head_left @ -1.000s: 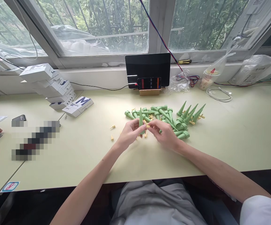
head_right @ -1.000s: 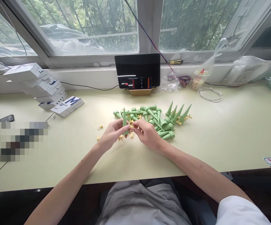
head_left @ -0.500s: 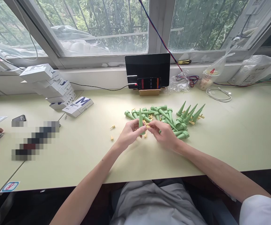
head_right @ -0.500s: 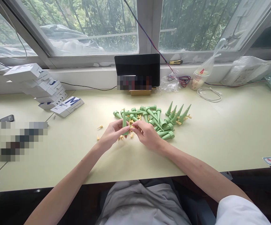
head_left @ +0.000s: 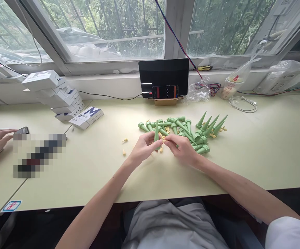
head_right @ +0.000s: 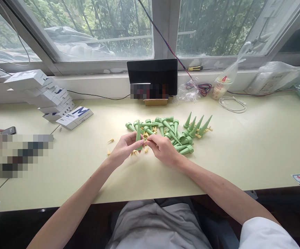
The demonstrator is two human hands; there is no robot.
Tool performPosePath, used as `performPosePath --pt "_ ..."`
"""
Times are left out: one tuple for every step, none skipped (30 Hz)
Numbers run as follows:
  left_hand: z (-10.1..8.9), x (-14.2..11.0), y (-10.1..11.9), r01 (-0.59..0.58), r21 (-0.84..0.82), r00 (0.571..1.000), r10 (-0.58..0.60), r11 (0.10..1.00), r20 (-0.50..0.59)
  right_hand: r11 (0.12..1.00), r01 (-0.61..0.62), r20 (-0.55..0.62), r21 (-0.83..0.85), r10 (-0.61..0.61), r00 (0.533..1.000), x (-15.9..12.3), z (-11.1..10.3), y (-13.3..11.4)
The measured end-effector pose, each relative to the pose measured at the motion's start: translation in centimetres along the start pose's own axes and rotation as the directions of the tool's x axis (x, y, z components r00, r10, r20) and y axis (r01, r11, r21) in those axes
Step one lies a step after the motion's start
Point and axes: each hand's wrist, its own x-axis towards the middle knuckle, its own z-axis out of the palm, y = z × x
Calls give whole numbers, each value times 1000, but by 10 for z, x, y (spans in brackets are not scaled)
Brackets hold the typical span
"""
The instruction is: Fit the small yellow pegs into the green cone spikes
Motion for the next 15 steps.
performPosePath --pt "0 0 0 0 -2 1000 0 1000 2 1000 3 1 -1 -3 1000 0 0 0" --pt "0 0 0 1 -4 1000 -1 1000 4 1000 5 1 -2 -5 1000 0 0 0" --pt "0 0 -1 2 -5 1000 -2 1000 5 1000 7 0 -3 -7 1000 0 0 0" --pt "0 0 -1 4 -4 1000 -4 1000 5 1000 8 1 -3 -8 1000 0 0 1" --pt "0 0 -1 6 -3 1000 -6 1000 3 1000 7 0 -3 -7 1000 0 0 1" --pt "0 0 -1 7 -1 1000 -7 1000 0 1000 7 -1 -3 -7 1000 0 0 1" --pt "0 0 -1 7 1 1000 -7 1000 -3 1000 8 -3 -2 -8 1000 0 0 1" --pt "0 0 -1 8 1 1000 -8 1000 -5 1000 9 -4 -1 -9 1000 0 0 1" --pt "0 0 0 7 1 1000 -7 1000 -7 1000 10 -5 1 -10 1000 0 0 1" --pt "0 0 0 6 -1 1000 -6 1000 -10 1000 9 -4 3 -9 1000 1 0 1" --pt "0 0 0 5 -3 1000 -5 1000 -12 1000 7 -2 6 -7 1000 1 0 0" --pt "0 0 0 4 -6 1000 -4 1000 -14 1000 4 0 8 -4 1000 1 0 -1" --pt "0 0 0 2 -8 1000 -3 1000 -18 1000 0 1 10 0 1000 1 0 -1" --pt "0 0 0 1 -9 1000 -1 1000 -22 1000 -3 1 13 3 1000 1 0 -2" --pt "0 0 0 0 -11 1000 0 1000 -24 1000 -5 -1 19 5 1000 1 0 -3"
